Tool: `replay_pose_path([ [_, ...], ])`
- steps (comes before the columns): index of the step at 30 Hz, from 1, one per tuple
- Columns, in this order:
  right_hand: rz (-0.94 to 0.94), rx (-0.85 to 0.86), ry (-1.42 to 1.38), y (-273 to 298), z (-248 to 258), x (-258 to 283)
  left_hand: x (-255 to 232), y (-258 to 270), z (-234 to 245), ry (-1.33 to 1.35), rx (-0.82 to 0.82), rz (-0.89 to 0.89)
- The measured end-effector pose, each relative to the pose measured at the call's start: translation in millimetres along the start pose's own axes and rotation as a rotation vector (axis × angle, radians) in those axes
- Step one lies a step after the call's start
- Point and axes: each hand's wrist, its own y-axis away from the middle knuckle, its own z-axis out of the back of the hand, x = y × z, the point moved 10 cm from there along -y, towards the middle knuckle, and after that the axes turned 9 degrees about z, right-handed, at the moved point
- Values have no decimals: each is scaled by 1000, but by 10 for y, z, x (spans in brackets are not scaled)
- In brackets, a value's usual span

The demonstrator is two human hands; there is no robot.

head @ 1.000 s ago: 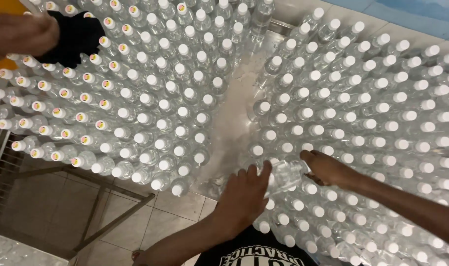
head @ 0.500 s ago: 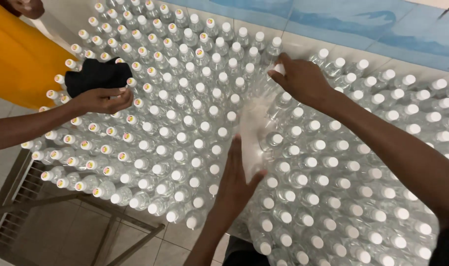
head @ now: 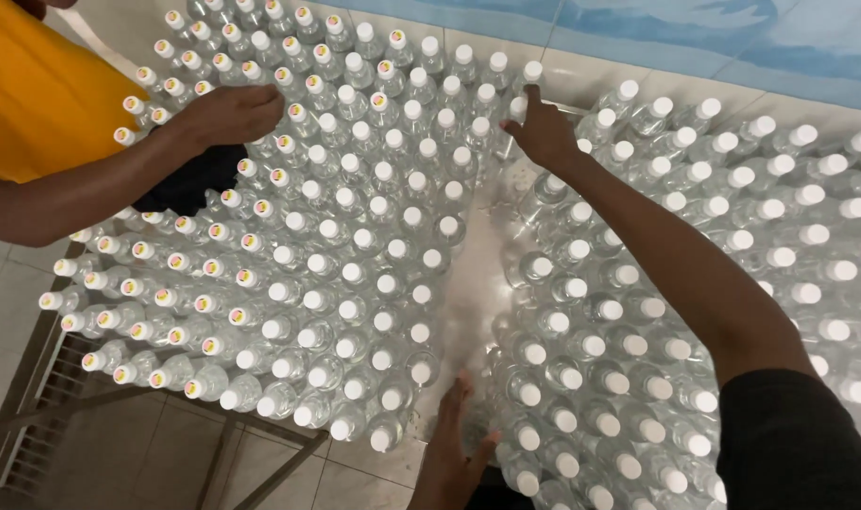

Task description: The person repeatedly picks up plastic bottles from a table, screws on white caps, and places the capped bottles back on the table. Another person in a yellow shirt is visible nearby, also handling bottles.

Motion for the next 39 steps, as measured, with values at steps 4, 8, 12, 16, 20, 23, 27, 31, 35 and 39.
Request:
replay_pose_path([
  [4, 146, 211, 386, 479, 254, 220, -229, -16, 134, 78, -18, 34],
  [8, 206, 477, 810, 1002, -65, -82, -230, -64, 134, 127, -2, 43],
  [12, 310, 257, 497, 1005, -143, 15, -398, -99, 111, 67, 17, -115],
  [16, 357, 210, 278, 1339, 113, 536, -725, -139, 173, -54, -27, -173],
  [20, 614, -31, 44, 2181, 1253, 1618, -1175, -267, 316, -124, -209, -397],
  [23, 389, 173, -130, 2765, 1790, 1885, -1575, -322, 378, -257, -385, -582],
  [27, 78, 306, -335, 3127, 2125, 1752, -2032, -248, 92, -186, 17, -391],
  [31, -111, 514, -350, 3397, 1714, 984, -1591, -161, -552, 98, 402, 164],
  [35, -253, 499, -391, 3758, 1584, 505, -1120, -168, -942, 126, 428, 271],
  [39, -264, 455, -447, 3988, 1550, 336, -1149, -104, -1013, 101, 437, 251],
])
